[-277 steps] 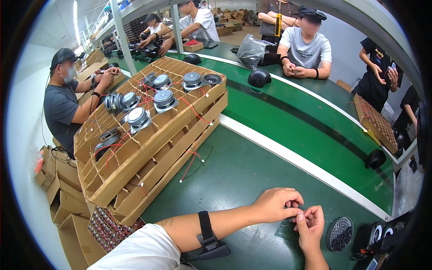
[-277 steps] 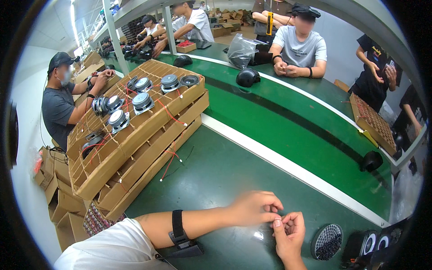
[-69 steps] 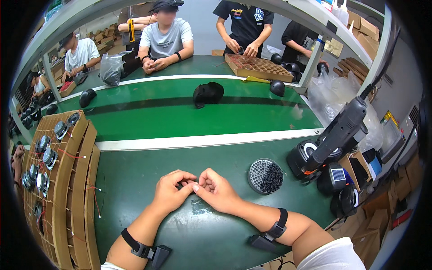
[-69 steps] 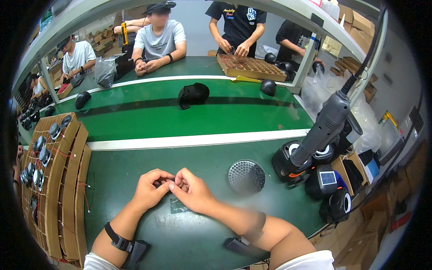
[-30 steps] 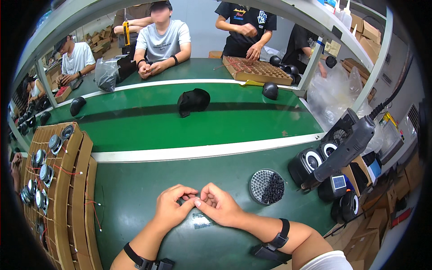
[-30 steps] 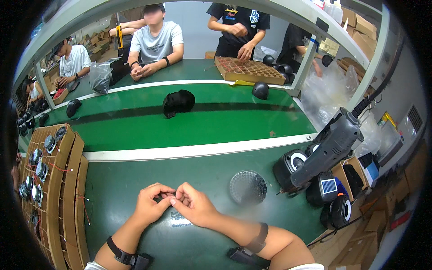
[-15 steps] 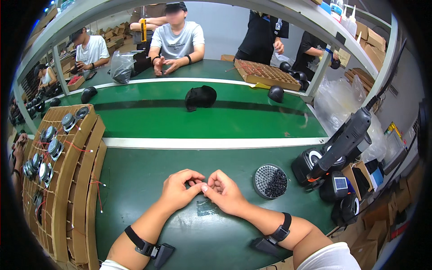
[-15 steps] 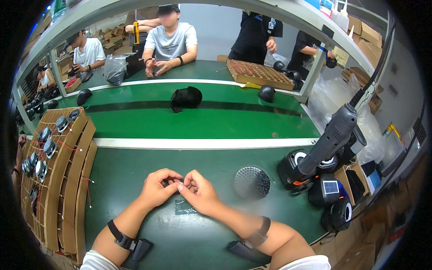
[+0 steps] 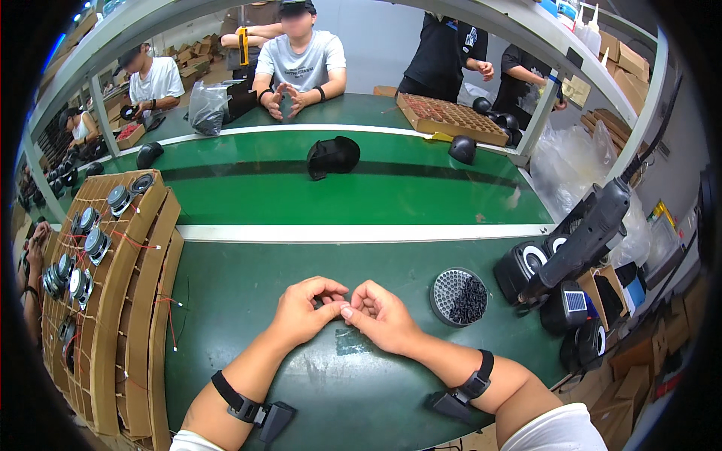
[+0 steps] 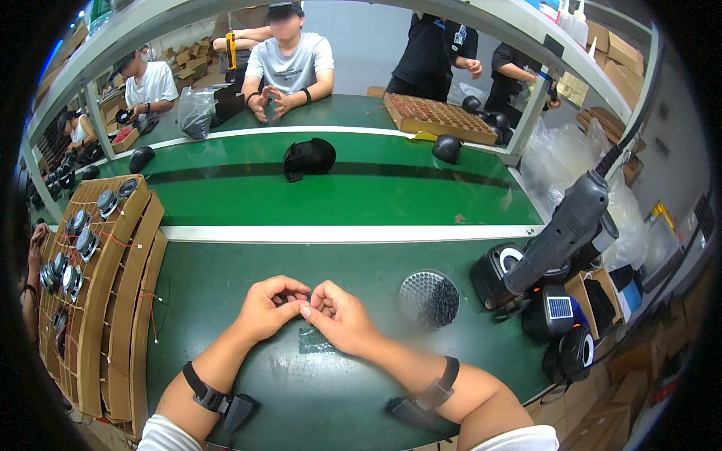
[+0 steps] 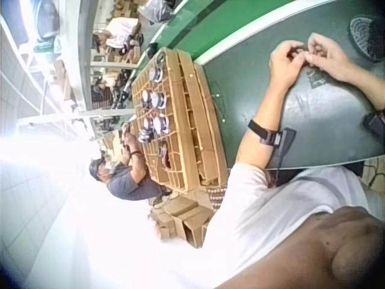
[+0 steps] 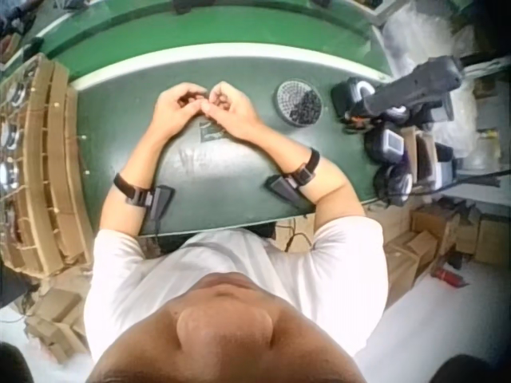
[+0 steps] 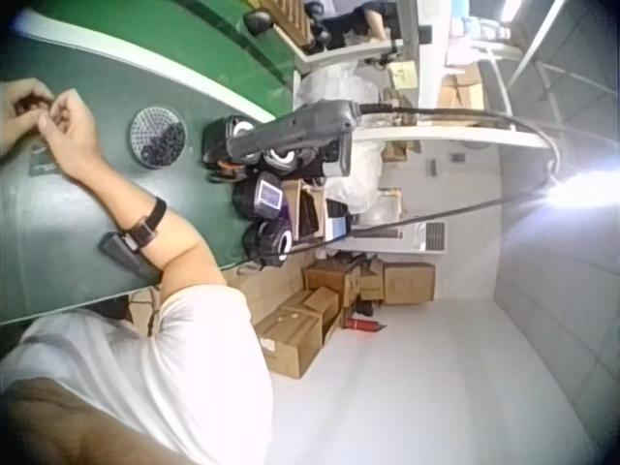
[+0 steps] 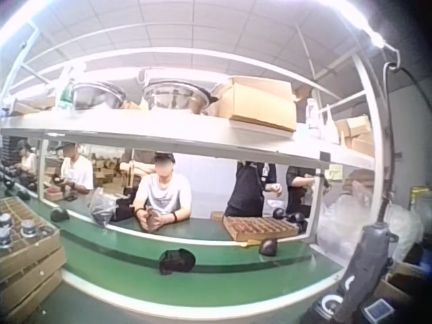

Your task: The recorder uses an electric screwdriver to secure components inside a speaker housing and then organizes finished units into a cardboard tray.

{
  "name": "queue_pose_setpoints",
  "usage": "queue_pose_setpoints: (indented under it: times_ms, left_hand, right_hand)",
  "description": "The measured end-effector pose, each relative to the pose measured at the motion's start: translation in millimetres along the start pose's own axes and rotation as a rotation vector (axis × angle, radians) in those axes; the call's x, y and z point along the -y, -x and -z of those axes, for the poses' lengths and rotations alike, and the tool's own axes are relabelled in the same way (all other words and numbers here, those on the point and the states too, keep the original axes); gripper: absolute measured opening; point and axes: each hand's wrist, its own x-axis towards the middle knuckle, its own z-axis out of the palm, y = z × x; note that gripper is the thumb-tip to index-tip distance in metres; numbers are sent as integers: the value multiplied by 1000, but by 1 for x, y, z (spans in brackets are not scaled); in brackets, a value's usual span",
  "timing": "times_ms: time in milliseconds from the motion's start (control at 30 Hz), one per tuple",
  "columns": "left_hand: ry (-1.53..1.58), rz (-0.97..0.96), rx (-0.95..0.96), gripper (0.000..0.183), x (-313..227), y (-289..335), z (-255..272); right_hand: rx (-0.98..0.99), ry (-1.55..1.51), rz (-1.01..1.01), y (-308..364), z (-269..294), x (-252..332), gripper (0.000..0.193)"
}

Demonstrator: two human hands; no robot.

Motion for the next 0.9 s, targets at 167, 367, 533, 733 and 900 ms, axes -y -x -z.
queue_pose_setpoints:
  times_ms: [167, 367, 533, 733, 900]
  left_hand:
    - [-99, -27, 10, 25, -14, 4, 5]
    - [-42, -79, -19, 22, -8, 2, 2]
    - [-66, -83, 18, 18, -11, 4, 2]
    - [1, -52, 31, 22, -11, 6, 1]
    - [-64, -77, 8, 24, -11, 6, 1]
  right_hand:
    - [17, 10, 33, 0, -4, 1, 23]
    - [72, 10, -56, 1, 2, 14, 18]
    - [34, -48, -76, 0, 4, 14, 14]
    - [21, -80, -62, 2, -3, 14, 15]
    - [55, -89, -59, 3, 1, 14, 13]
